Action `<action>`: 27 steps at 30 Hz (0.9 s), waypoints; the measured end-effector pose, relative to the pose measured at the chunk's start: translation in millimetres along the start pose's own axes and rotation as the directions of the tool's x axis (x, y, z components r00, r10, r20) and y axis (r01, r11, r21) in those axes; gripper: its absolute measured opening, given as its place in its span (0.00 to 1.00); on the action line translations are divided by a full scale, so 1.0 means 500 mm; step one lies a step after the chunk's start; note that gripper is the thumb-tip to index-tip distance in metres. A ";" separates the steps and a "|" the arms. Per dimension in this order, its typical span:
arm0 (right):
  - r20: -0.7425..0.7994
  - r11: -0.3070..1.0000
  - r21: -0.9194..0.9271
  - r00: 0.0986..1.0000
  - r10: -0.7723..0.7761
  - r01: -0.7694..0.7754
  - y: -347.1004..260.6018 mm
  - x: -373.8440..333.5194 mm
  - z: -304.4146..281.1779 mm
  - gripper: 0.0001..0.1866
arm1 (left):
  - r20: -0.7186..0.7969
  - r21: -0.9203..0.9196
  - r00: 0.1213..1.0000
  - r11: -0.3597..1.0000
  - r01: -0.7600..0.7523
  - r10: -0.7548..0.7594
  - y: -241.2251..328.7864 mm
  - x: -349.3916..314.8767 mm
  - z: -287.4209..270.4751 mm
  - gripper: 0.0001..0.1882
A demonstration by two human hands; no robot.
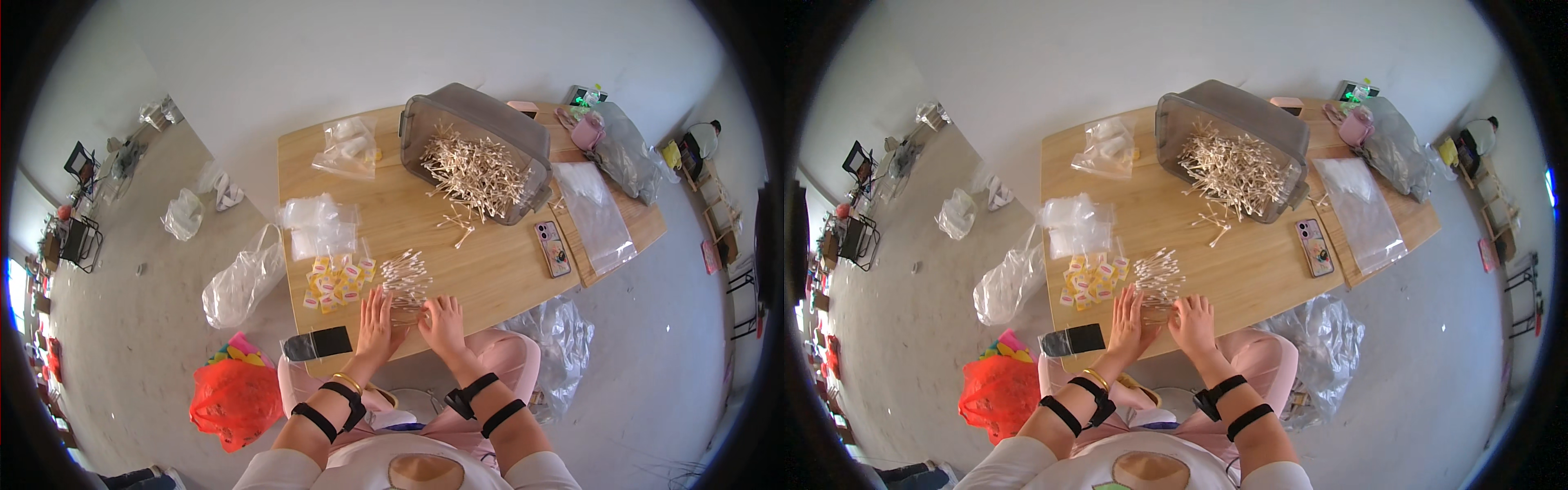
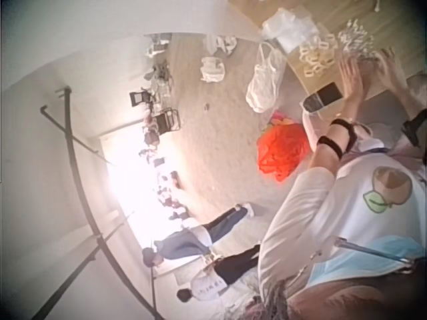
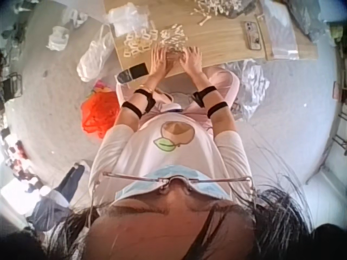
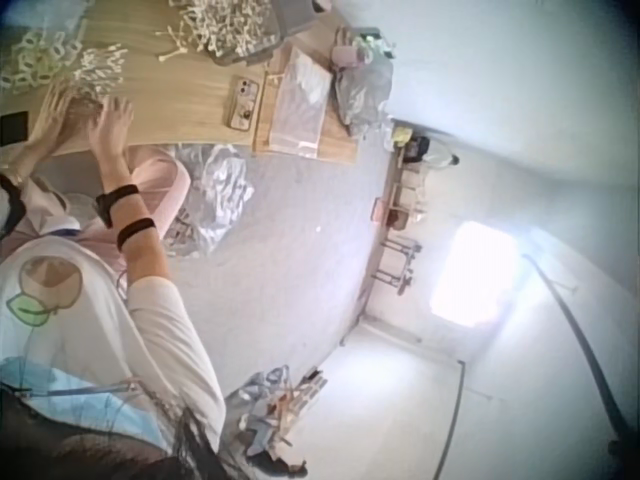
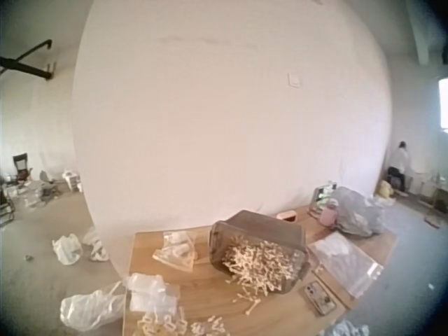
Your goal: The recorder is sorting wooden sticks on a table and putting them into plastic bags.
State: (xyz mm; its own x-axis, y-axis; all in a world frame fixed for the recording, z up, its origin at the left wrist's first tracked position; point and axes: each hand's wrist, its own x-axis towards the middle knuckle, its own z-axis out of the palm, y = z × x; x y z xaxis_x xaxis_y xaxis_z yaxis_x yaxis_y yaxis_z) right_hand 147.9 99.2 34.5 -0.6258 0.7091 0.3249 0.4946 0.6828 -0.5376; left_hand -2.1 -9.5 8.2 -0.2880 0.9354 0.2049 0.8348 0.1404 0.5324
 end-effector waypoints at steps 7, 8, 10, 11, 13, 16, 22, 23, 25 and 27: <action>-0.029 0.981 -0.140 0.991 0.134 -0.137 0.056 0.014 0.021 0.07 | 0.006 0.046 0.999 0.998 0.050 -0.050 0.009 0.045 0.015 0.53; -0.052 0.973 -0.164 0.986 0.159 -0.165 0.060 0.018 0.020 0.07 | 0.004 0.046 0.999 0.998 0.053 -0.053 0.004 0.049 0.016 0.53; -0.067 0.976 -0.128 0.983 0.169 -0.176 0.065 0.021 0.000 0.07 | 0.011 0.082 0.997 0.994 0.071 -0.072 -0.001 0.057 0.017 0.53; -0.084 0.978 -0.089 0.980 0.181 -0.188 0.066 0.021 -0.009 0.06 | 0.010 0.081 0.997 0.994 0.075 -0.076 -0.004 0.056 0.016 0.53; -0.007 0.993 -0.052 0.994 0.105 -0.105 0.075 0.012 -0.029 0.06 | -0.015 0.018 0.996 0.996 0.085 -0.085 -0.002 0.059 0.016 0.53; 0.172 0.996 -0.017 0.982 -0.082 0.086 0.069 -0.002 -0.043 0.05 | 0.073 -0.044 0.991 0.992 0.118 -0.114 0.014 0.052 -0.001 0.49; 0.223 0.984 -0.026 0.961 -0.165 0.175 0.021 0.021 -0.010 0.07 | 0.032 -0.165 0.997 0.983 0.079 -0.075 -0.013 0.024 -0.009 0.44; 0.220 0.992 -0.006 0.968 -0.122 0.126 0.013 0.027 -0.009 0.08 | 0.034 -0.161 0.997 0.984 0.081 -0.076 -0.015 0.020 -0.009 0.44; 0.113 0.997 0.066 0.992 -0.048 0.041 0.020 0.031 0.000 0.11 | -0.002 -0.140 0.998 0.988 0.067 -0.068 -0.004 0.023 -0.008 0.45; 0.013 0.989 0.145 0.999 0.037 -0.039 0.032 0.035 0.006 0.14 | -0.020 -0.150 0.998 0.987 0.054 -0.058 0.004 0.036 -0.004 0.46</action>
State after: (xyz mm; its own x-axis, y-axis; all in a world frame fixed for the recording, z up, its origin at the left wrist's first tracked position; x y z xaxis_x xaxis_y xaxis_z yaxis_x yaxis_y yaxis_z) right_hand 142.9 122.0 29.5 -0.6145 0.7319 0.2945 0.4257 0.6219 -0.6573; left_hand -6.7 7.0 14.4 -0.3452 0.9190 0.1905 0.7383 0.1406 0.6597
